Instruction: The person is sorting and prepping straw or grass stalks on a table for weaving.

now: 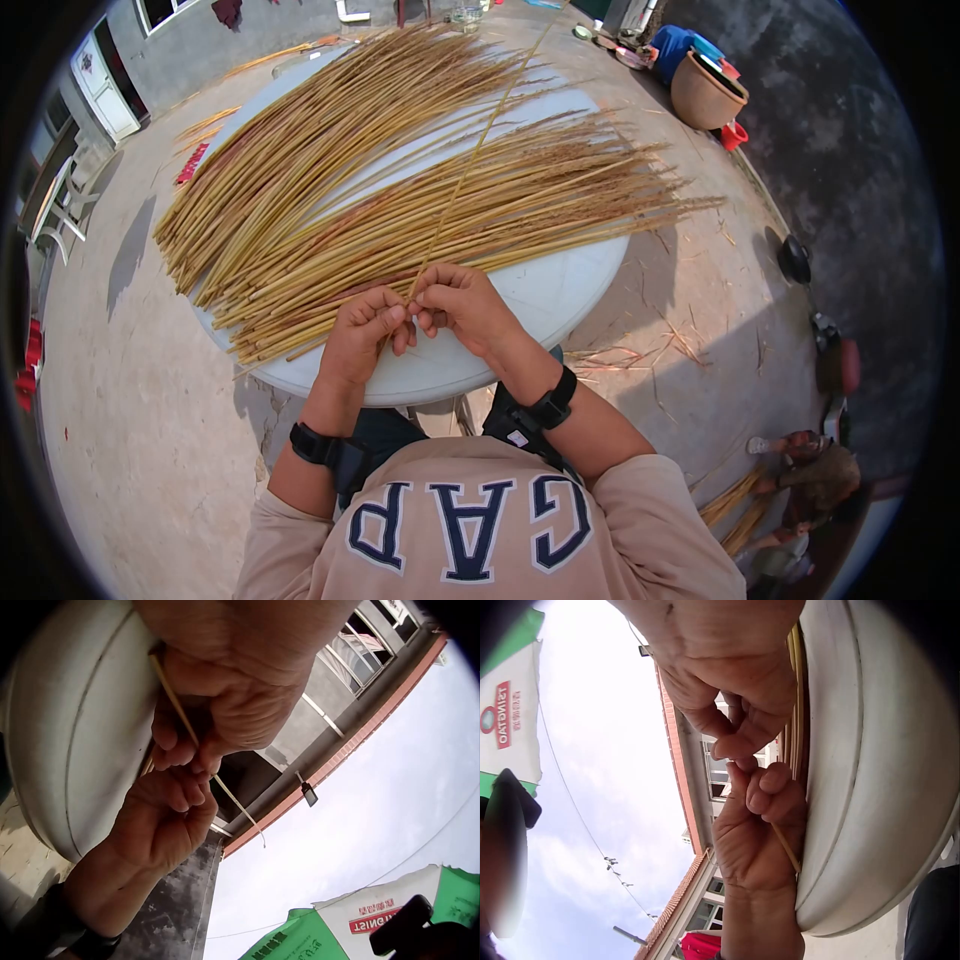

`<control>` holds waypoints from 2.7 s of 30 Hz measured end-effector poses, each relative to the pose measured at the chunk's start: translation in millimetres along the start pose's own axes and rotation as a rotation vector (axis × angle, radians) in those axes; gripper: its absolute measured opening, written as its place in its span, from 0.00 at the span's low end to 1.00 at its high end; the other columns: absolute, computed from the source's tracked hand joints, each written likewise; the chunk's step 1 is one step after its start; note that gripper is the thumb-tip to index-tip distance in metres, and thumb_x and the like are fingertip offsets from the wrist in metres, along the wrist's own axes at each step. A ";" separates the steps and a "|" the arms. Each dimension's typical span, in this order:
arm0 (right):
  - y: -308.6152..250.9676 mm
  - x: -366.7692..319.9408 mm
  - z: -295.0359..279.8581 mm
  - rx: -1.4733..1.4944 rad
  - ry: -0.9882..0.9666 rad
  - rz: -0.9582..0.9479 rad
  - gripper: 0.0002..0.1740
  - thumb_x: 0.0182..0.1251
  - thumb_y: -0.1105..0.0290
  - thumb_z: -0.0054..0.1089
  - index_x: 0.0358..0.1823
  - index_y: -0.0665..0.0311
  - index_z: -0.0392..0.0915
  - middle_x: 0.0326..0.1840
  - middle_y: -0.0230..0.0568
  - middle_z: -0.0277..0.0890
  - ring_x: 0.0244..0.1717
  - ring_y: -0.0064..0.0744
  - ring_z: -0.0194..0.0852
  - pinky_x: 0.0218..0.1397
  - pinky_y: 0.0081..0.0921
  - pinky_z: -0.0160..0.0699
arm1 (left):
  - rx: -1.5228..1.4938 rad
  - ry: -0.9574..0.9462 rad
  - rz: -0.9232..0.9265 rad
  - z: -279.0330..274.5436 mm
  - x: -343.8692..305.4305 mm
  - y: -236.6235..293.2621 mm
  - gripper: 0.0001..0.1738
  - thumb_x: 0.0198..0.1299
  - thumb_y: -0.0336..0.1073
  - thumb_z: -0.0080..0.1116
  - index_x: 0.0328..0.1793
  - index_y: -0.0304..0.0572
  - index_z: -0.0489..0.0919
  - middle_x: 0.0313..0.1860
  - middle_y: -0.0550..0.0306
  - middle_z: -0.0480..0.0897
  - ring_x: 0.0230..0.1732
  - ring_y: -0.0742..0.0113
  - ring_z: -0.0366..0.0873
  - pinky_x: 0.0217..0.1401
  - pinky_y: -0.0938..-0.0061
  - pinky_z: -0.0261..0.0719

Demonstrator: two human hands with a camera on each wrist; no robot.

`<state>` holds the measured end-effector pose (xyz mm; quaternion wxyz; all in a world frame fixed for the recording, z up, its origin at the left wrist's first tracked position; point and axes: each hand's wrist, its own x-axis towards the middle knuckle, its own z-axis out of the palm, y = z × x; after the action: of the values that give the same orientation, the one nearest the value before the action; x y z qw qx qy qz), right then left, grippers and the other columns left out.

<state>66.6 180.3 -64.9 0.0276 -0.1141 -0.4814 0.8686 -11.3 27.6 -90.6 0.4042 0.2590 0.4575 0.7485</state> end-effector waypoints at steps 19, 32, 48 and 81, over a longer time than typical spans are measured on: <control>-3.2 -2.3 1.9 -0.280 0.000 -0.059 0.01 0.54 0.78 0.54 0.27 0.67 0.73 0.22 0.35 0.73 0.18 0.19 0.68 0.19 0.15 0.66 | 0.034 -0.008 0.003 2.2 -0.7 -0.7 0.09 0.63 0.33 0.48 0.37 0.33 0.75 0.24 0.56 0.76 0.22 0.72 0.73 0.26 0.83 0.69; -5.3 -5.6 -2.2 -0.385 -0.084 -0.097 0.03 0.59 0.75 0.55 0.31 0.67 0.72 0.25 0.34 0.73 0.22 0.19 0.70 0.24 0.16 0.70 | 0.036 -0.012 -0.017 0.5 -0.6 1.6 0.09 0.62 0.34 0.49 0.35 0.34 0.75 0.22 0.56 0.76 0.22 0.72 0.73 0.27 0.82 0.70; -128.5 -52.5 -141.9 0.674 0.215 -0.822 0.12 0.67 0.71 0.48 0.49 0.70 0.69 0.37 0.40 0.73 0.28 0.23 0.67 0.27 0.15 0.71 | 0.015 -0.008 0.054 0.4 2.0 -3.5 0.07 0.62 0.33 0.49 0.34 0.36 0.73 0.18 0.55 0.76 0.24 0.67 0.75 0.33 0.77 0.72; -2.9 -2.4 -36.4 -0.344 0.210 -0.495 0.08 0.64 0.69 0.52 0.38 0.67 0.73 0.24 0.30 0.71 0.21 0.15 0.68 0.22 0.13 0.68 | 0.540 0.296 -0.036 27.0 -8.4 15.4 0.06 0.50 0.25 0.61 0.32 0.37 0.73 0.18 0.62 0.75 0.20 0.78 0.71 0.24 0.86 0.68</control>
<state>77.0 211.7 -80.6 0.2677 -0.0855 -0.6287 0.7251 8.1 29.4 -64.9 0.2629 0.2370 0.6981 0.6223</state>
